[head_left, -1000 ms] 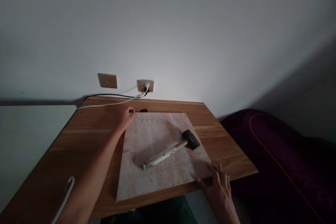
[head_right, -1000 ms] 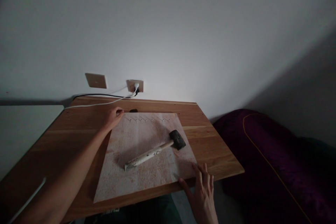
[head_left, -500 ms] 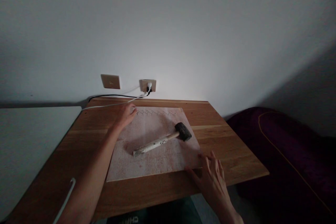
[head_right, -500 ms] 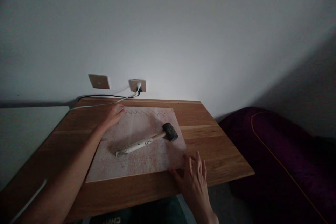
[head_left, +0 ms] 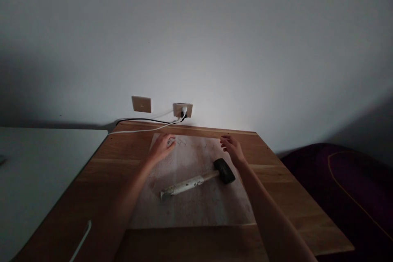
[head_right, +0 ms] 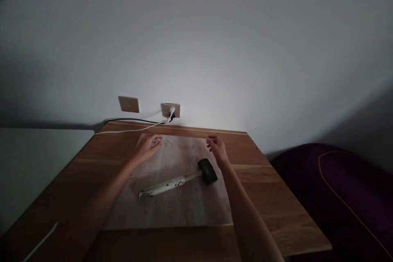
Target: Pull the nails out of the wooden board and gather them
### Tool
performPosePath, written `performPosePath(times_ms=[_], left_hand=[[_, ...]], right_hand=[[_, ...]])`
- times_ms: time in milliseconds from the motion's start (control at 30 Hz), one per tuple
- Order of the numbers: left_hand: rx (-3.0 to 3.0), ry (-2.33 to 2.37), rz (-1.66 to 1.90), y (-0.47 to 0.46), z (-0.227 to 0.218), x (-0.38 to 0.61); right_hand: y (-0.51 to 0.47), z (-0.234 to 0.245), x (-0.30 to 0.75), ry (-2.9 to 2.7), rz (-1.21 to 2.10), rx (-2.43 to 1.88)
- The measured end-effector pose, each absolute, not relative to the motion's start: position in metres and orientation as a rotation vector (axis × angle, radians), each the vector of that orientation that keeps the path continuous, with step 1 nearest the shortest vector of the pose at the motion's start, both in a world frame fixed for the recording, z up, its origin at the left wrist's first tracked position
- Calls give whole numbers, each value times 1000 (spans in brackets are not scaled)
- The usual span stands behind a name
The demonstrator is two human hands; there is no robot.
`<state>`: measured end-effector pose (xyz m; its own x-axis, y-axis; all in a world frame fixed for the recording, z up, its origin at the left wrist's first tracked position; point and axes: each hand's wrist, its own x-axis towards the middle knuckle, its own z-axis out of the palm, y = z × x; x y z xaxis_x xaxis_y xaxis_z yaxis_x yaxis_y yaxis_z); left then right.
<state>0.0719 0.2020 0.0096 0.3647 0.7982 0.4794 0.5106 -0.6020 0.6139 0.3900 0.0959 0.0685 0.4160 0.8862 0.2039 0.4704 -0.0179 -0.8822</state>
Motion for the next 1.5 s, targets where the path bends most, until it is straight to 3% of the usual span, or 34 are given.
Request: performPosePath(times_ms=[167, 367, 533, 800, 1500], left_hand=[[2285, 1187, 1046, 200, 9, 71], [2323, 1189, 988, 199, 15, 70], [2371, 1197, 965, 196, 17, 71], [2421, 1208, 928, 198, 19, 72], [2517, 1238, 871, 201, 22, 73]], right_hand=[[125, 42, 397, -1256, 594, -1739], [137, 65, 410, -1364, 702, -1758], [128, 102, 424, -1460, 553, -1722], [68, 162, 443, -1806, 11, -1701], [26, 207, 399, -1966, -10, -1740]])
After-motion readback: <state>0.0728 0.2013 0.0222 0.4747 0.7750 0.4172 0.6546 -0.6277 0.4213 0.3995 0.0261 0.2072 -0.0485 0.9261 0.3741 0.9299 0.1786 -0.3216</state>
